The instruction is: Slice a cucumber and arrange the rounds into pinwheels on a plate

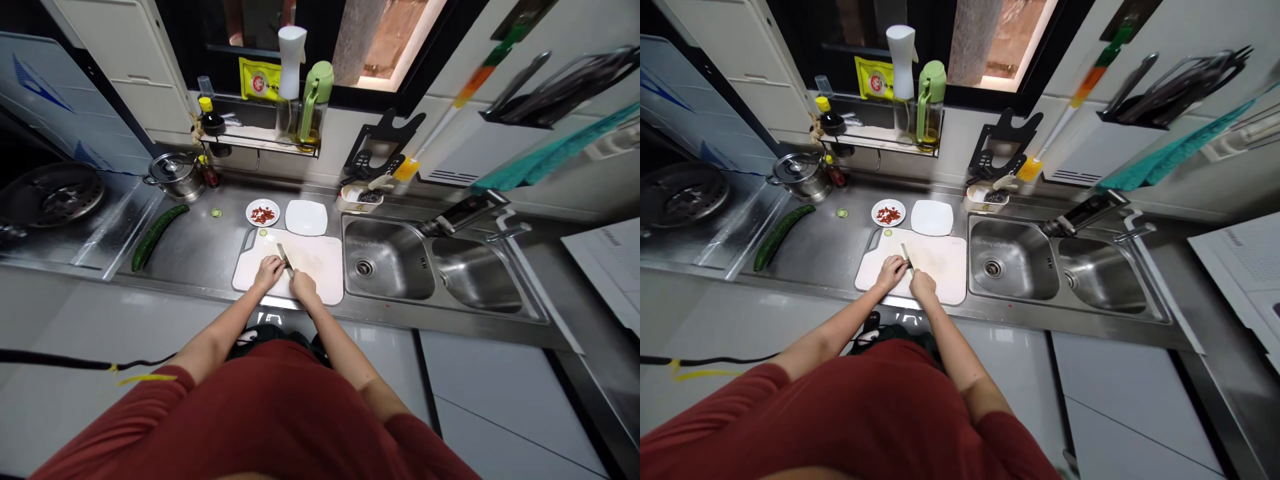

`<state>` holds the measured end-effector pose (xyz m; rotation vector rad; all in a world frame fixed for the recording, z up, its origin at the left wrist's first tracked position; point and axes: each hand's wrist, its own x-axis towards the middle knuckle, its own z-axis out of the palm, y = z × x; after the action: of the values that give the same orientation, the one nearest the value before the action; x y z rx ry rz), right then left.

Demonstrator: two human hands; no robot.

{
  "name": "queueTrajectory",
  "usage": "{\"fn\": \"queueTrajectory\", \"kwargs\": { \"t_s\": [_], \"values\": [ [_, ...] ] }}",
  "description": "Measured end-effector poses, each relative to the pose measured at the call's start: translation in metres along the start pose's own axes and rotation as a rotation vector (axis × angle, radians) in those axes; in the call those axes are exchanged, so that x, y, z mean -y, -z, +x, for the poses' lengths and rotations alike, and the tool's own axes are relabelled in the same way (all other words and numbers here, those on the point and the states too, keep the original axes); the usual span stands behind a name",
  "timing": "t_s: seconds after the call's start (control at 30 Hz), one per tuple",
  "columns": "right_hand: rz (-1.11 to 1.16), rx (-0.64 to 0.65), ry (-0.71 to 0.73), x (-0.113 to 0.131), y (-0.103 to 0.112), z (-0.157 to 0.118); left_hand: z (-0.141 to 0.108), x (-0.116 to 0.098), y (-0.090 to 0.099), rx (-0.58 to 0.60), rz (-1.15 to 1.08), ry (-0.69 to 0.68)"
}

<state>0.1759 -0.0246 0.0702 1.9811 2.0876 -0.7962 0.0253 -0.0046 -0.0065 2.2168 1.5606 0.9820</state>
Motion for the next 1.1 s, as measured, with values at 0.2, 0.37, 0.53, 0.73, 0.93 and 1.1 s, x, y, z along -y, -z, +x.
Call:
{"fn": "queueTrajectory", "kwargs": {
  "t_s": [0.2,0.37,0.53,0.73,0.93,1.1],
  "values": [
    [-0.016,-0.01,-0.005,-0.01,-0.007,-0.018,0.0,0.0,0.001,-0.009,0.004,-0.008],
    [-0.034,0.011,-0.011,-0.019,-0.01,-0.031,0.001,-0.002,0.002,-0.017,-0.013,-0.019],
    [-0.043,0.038,-0.015,-0.025,-0.01,-0.046,0.0,-0.002,0.003,-0.009,-0.014,-0.008],
    [-0.022,0.054,0.003,-0.037,-0.007,-0.054,0.002,-0.003,0.005,-0.003,-0.019,0.022],
    [-0.023,-0.034,-0.034,-0.051,-0.001,-0.058,0.007,-0.009,0.014,0.033,-0.057,0.066],
    [-0.058,-0.123,-0.109,-0.055,0.008,-0.058,0.009,-0.014,0.017,-0.13,-0.076,0.205]
  ]
}}
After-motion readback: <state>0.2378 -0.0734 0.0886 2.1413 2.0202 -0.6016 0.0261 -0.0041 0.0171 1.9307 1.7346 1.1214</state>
